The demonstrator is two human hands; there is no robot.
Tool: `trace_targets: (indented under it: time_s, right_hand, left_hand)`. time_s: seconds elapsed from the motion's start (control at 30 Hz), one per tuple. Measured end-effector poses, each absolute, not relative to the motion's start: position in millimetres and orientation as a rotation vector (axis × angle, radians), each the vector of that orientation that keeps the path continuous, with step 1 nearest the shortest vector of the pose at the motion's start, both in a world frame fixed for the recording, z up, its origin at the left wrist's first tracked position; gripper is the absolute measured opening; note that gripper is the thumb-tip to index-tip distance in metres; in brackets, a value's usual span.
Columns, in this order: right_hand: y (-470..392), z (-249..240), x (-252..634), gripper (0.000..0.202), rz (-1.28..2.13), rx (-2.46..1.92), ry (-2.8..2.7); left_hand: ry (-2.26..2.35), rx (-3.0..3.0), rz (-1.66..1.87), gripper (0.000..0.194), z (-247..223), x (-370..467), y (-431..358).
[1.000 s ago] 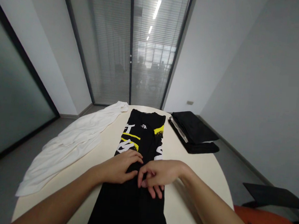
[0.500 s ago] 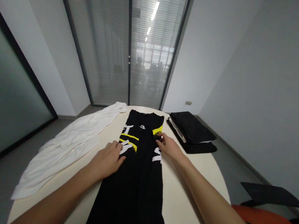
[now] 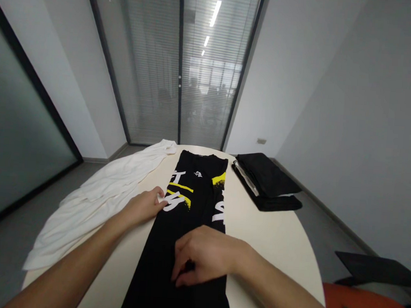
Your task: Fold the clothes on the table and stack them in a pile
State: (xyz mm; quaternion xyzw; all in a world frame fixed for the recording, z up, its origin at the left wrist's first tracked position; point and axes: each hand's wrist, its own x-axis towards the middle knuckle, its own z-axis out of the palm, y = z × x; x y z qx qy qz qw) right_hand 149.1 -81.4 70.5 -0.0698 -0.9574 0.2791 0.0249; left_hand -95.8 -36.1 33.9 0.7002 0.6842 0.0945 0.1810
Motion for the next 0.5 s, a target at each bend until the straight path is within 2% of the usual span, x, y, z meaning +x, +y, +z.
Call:
trace_targets:
  time_s: [0.13, 0.3, 0.5]
  right_hand:
    - [-107.2, 69.5, 135.5, 0.026, 0.77, -0.162, -3.094]
    - [-133.2, 73.2, 122.1, 0.012, 0.441, -0.111, -3.296]
    - [-144.0, 76.1, 111.1, 0.021, 0.242, -0.225, -3.401]
  left_hand:
    - [1.956, 1.975, 0.274, 0.025, 33.0, -95.8, -35.9]
    - [1.948, 1.969, 0.272, 0.026, 33.4, -95.5, -36.1]
    - [1.949, 1.968, 0.267, 0.027, 35.8, -94.1, -36.4]
